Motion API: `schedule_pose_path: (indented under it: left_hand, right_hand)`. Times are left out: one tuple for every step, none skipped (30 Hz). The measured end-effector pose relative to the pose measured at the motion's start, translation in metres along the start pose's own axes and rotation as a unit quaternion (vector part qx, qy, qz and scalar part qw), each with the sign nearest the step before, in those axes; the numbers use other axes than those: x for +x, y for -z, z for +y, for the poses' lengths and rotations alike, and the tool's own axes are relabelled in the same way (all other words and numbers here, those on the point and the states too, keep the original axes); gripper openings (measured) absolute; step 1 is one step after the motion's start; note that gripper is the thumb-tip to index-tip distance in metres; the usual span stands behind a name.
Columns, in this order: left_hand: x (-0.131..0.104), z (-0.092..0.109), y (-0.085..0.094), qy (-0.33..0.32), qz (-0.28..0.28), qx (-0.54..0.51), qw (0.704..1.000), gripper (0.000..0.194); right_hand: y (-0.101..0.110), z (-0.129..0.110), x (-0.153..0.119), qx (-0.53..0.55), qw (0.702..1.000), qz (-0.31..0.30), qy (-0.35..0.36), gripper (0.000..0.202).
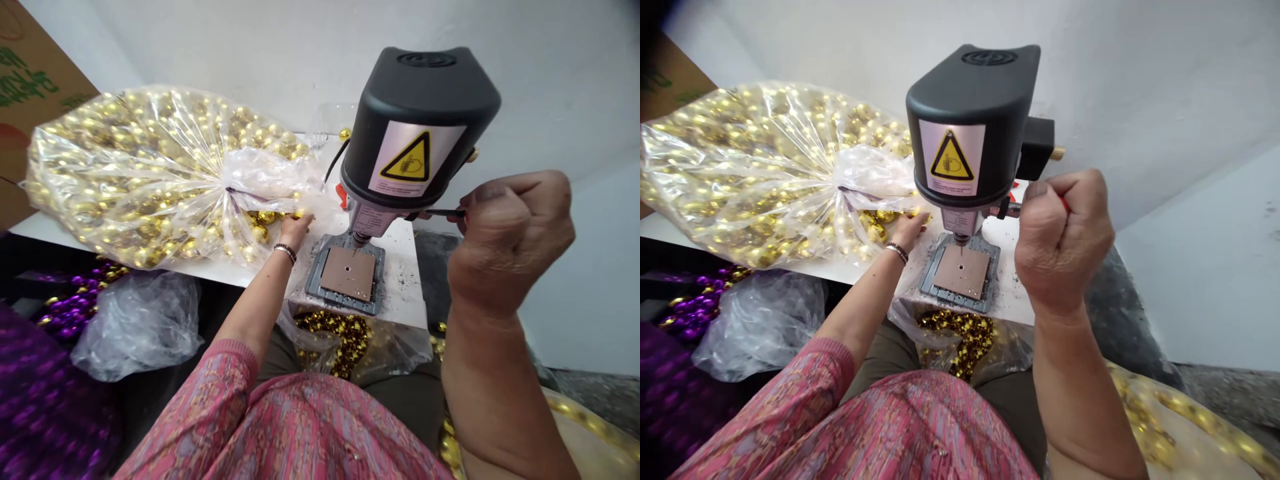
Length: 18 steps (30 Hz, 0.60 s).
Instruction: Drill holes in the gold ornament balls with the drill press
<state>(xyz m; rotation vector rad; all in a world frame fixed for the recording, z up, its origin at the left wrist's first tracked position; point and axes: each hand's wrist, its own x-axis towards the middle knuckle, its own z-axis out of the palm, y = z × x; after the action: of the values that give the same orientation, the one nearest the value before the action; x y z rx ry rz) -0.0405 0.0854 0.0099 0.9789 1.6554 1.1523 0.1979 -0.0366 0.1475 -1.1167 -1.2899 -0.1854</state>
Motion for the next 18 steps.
schedule_pose_path:
  left_hand:
    - [-0.010, 0.001, 0.005, 0.016, -0.006, -0.042, 0.999, 0.017]
    - [-0.020, 0.002, 0.010, 0.029, -0.024, -0.093, 0.995, 0.020]
    - [-0.032, 0.002, 0.016, 0.038, -0.055, -0.143, 0.987, 0.025]
    - [-0.043, 0.001, 0.023, 0.044, -0.093, -0.182, 0.978, 0.031]
    - [-0.054, 0.000, 0.028, 0.051, -0.125, -0.209, 0.969, 0.033]
    - [-0.063, -0.002, 0.033, 0.060, -0.150, -0.224, 0.961, 0.034]
    - [-0.072, -0.004, 0.036, 0.069, -0.168, -0.230, 0.956, 0.033]
    - [-0.079, -0.006, 0.038, 0.077, -0.181, -0.230, 0.953, 0.032]
    - [-0.085, -0.007, 0.038, 0.082, -0.191, -0.225, 0.952, 0.032]
    - [-0.090, -0.009, 0.037, 0.085, -0.201, -0.218, 0.951, 0.033]
    - [-0.093, -0.010, 0.035, 0.087, -0.213, -0.207, 0.951, 0.035]
    - [-0.096, -0.010, 0.032, 0.087, -0.226, -0.191, 0.951, 0.038]
    - [-0.098, -0.011, 0.029, 0.086, -0.238, -0.171, 0.952, 0.042]
    - [-0.100, -0.010, 0.025, 0.084, -0.250, -0.145, 0.954, 0.045]
    - [-0.101, -0.010, 0.022, 0.079, -0.259, -0.116, 0.956, 0.048]
    - [-0.102, -0.009, 0.018, 0.070, -0.264, -0.086, 0.958, 0.051]
    - [-0.103, -0.008, 0.015, 0.057, -0.261, -0.057, 0.962, 0.052]
    - [-0.104, -0.008, 0.012, 0.043, -0.256, -0.032, 0.965, 0.053]
  right_hand:
    - [0.000, 0.000, -0.001, 0.001, 1.000, -0.001, 0.001, 0.027]
    - [0.000, 0.000, -0.001, 0.002, 1.000, -0.002, 0.002, 0.028]
    - [-0.001, 0.000, -0.001, 0.004, 1.000, -0.003, 0.003, 0.028]
    - [-0.001, 0.001, -0.002, 0.007, 1.000, -0.003, 0.004, 0.028]
    - [-0.001, 0.001, -0.002, 0.008, 1.000, -0.004, 0.004, 0.028]
    - [-0.001, 0.001, -0.002, 0.010, 1.000, -0.005, 0.004, 0.027]
    - [-0.002, 0.002, -0.002, 0.011, 1.000, -0.006, 0.004, 0.027]
    - [-0.002, 0.002, -0.003, 0.011, 1.000, -0.008, 0.004, 0.027]
    - [-0.002, 0.003, -0.003, 0.009, 1.000, -0.011, 0.005, 0.027]
    - [-0.002, 0.003, -0.003, 0.004, 1.000, -0.015, 0.005, 0.027]
    - [-0.002, 0.003, -0.002, -0.002, 1.000, -0.020, 0.006, 0.027]
    - [-0.002, 0.003, -0.002, -0.008, 1.000, -0.024, 0.004, 0.027]
    - [-0.001, 0.003, -0.002, -0.013, 1.000, -0.028, 0.002, 0.026]
    - [-0.001, 0.003, -0.001, -0.016, 0.999, -0.032, -0.001, 0.026]
    - [-0.001, 0.002, -0.001, -0.018, 0.999, -0.034, -0.002, 0.025]
    - [-0.001, 0.002, 0.000, -0.019, 0.999, -0.036, -0.003, 0.025]
    - [-0.001, 0.001, 0.000, -0.017, 0.999, -0.038, -0.003, 0.024]
    - [0.000, 0.000, 0.001, -0.015, 0.999, -0.040, -0.004, 0.023]
